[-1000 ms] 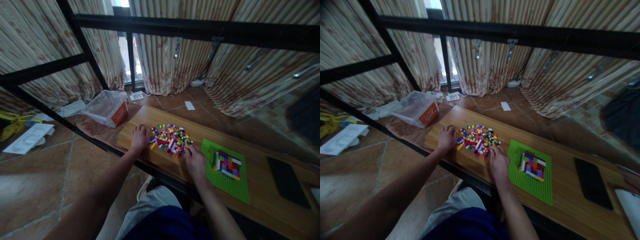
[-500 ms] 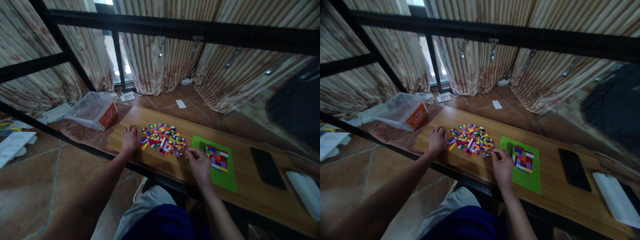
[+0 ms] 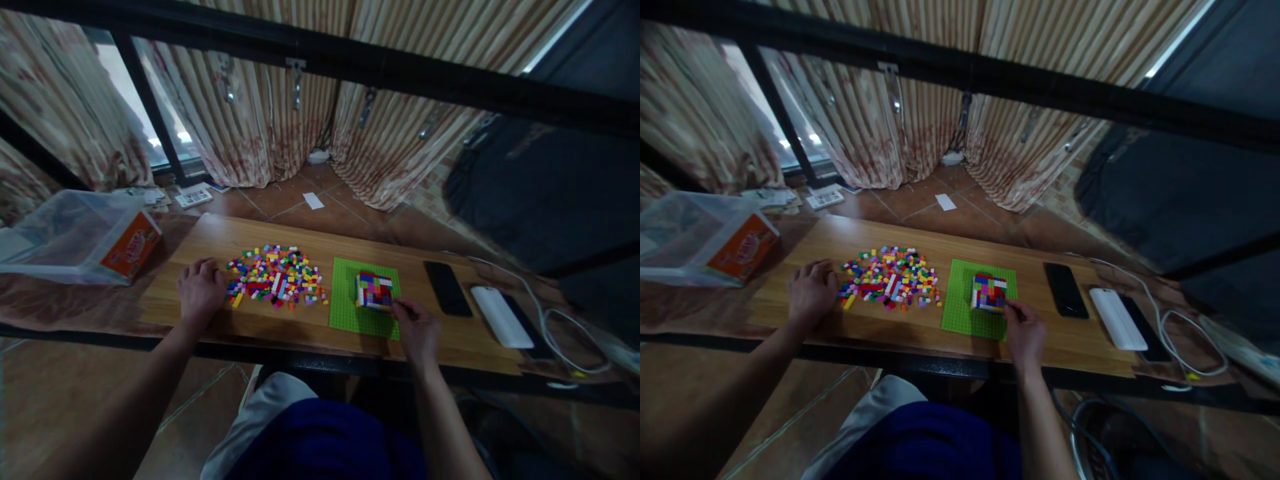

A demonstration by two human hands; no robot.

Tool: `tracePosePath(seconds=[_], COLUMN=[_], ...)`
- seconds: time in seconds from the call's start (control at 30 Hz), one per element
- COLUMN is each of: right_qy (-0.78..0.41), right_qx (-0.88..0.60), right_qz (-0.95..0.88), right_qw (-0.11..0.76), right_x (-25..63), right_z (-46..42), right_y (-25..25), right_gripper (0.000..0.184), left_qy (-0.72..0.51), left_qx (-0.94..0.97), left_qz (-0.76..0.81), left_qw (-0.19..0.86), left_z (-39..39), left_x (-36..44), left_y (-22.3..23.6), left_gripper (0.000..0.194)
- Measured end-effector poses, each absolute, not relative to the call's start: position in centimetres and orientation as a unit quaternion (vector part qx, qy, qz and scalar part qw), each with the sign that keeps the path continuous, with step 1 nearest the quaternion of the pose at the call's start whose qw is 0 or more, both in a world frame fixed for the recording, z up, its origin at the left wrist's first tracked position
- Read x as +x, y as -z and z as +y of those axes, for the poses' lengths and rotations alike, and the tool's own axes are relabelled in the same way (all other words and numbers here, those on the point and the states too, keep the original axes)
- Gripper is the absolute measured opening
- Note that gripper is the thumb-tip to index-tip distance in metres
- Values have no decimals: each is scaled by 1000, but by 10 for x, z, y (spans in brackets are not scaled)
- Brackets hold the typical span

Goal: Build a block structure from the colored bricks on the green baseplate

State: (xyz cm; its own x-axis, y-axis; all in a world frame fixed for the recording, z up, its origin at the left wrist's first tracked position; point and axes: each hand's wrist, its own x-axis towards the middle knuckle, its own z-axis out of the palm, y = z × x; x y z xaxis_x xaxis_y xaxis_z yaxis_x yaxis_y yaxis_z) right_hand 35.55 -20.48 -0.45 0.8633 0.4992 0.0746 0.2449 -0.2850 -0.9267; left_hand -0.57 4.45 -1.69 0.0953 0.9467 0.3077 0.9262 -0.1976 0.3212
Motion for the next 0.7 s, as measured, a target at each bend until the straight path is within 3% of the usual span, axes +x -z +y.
tracePosePath(seconds=[0.33, 0.7], right_qy=[-49, -54], right_qx=[-827, -824], right_qz=[-313, -300], right_qw=[464, 477], right_x=[382, 380], right_z=[-186, -176], right_y=[-4, -5], right_gripper=[36, 43], left_qy=[-238, -225], left_qx=[742, 744], left_qz=[626, 629], left_qw=[21, 25], left_z=[46, 45], left_x=[-7, -6], left_y=[20, 17], left_gripper=[39, 39])
